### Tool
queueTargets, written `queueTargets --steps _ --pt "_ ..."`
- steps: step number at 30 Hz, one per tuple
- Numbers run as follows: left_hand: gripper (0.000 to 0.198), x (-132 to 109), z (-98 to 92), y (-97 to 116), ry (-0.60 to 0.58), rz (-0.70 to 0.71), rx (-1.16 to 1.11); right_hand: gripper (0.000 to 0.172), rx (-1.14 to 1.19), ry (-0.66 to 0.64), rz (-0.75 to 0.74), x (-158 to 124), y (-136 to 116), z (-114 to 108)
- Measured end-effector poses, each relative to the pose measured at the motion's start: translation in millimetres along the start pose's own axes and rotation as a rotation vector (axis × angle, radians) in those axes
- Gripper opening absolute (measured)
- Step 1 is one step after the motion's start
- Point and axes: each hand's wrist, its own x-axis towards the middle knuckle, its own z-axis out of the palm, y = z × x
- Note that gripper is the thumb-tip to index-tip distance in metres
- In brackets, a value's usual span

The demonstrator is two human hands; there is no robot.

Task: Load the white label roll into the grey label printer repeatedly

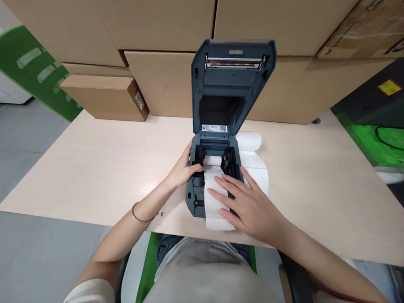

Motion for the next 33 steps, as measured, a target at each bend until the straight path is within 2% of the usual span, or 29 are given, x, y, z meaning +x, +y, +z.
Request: queueTargets --steps 5,11,14,16,17,19,20,22,23,24,25,26,28,31,33 --pt "0.092 1 -2.2 1 -0.008 -0.006 0.023 0.04 0.011 0.005 0.004 -4 5 1" --pt "0.09 6 -8.3 0 -0.093 0.039 0.086 0.043 -0.011 0.039 -0.006 -11 0 11" --pt "0.08 -7 -12.4 6 0.005 0.064 0.223 0.047 0.049 0.062 -0.019 -20 -5 17" --pt "0.071 -23 -15.7 14 0.109 0.164 0.404 0.057 0.136 0.077 -0.042 -26 -4 15" --pt "0.066 -33 -17.1 18 0.108 0.275 0.491 0.063 0.172 0.085 -0.052 -28 0 11" --pt "0.075 -52 -17.9 24 -0.051 0.586 0.612 0.066 0.199 0.152 -0.024 -25 17 -4" --pt "0.084 -61 -16.8 25 -0.164 0.73 0.658 0.064 0.197 0.22 0.028 -19 30 -13" --pt "0.095 -77 -11.2 25 -0.344 0.882 0.753 0.059 0.215 0.427 0.176 -1 62 -32" --pt "0.091 -83 -7.2 22 -0.387 0.912 0.798 0.055 0.275 0.547 0.271 12 80 -40" --pt "0.083 -89 -2.9 19 -0.4 0.933 0.835 0.059 0.362 0.669 0.284 27 98 -46" --pt "0.074 -94 1.3 16 -0.396 0.956 0.863 0.07 0.452 0.723 0.28 43 115 -52" --pt "0.068 -97 4.8 12 -0.377 0.989 0.88 0.082 0.544 0.731 0.279 59 131 -55" --pt "0.063 -103 9.2 4 -0.33 1.062 0.905 0.094 0.727 0.657 0.291 90 153 -60" --pt "0.053 -105 9.3 -5 -0.284 1.156 0.934 0.086 0.87 0.508 0.381 123 167 -64" --pt "0.046 -104 7.6 -6 -0.275 1.201 0.941 0.08 0.873 0.484 0.423 132 164 -65"
